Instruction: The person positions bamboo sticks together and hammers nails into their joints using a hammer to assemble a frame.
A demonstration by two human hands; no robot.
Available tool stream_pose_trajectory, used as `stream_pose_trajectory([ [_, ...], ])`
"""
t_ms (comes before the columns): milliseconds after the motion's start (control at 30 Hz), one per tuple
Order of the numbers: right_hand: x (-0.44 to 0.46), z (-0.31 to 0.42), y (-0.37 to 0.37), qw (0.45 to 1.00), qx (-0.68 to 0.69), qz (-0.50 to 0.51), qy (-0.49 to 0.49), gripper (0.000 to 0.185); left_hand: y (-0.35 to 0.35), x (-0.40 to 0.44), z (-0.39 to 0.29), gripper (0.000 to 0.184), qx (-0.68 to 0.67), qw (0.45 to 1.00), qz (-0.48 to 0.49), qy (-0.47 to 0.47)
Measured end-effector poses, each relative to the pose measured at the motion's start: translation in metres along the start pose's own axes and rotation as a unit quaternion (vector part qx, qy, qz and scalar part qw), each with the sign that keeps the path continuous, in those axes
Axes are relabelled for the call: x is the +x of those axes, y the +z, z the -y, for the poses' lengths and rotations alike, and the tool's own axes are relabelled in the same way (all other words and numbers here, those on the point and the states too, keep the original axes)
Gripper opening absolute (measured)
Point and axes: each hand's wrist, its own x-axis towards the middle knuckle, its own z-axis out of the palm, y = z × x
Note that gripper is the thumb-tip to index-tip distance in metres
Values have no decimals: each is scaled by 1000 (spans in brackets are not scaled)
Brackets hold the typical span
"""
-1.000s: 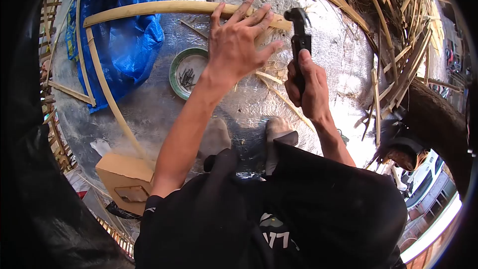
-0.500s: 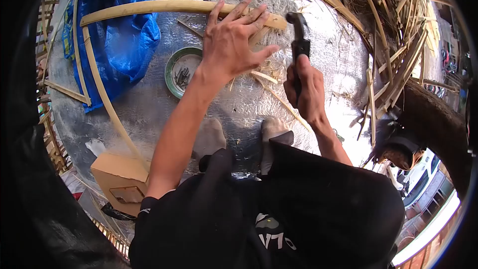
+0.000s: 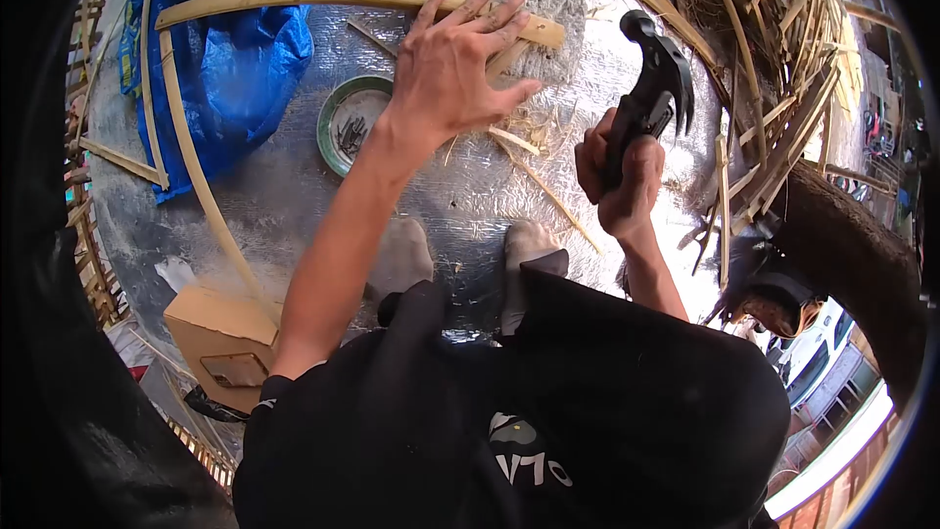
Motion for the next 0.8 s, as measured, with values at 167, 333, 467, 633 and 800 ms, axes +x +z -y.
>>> stream_pose_trajectory([
  [167,10,16,-6,988,-34,18,147,66,1,13,15,62,-10,999,-17,45],
  [333,-8,23,5,994,8,32,108,63,-6,12,19,43,-99,995,18,20],
  [467,-4,34,-3,988,-37,20,151,56,-5,11,21,45,-72,997,28,23],
  [633,-13,7,8,993,71,-8,-90,62,-12,9,16,54,-60,997,32,27],
  [800,-2,23,-1,997,-71,25,-21,67,-9,8,17,56,-60,998,24,23],
])
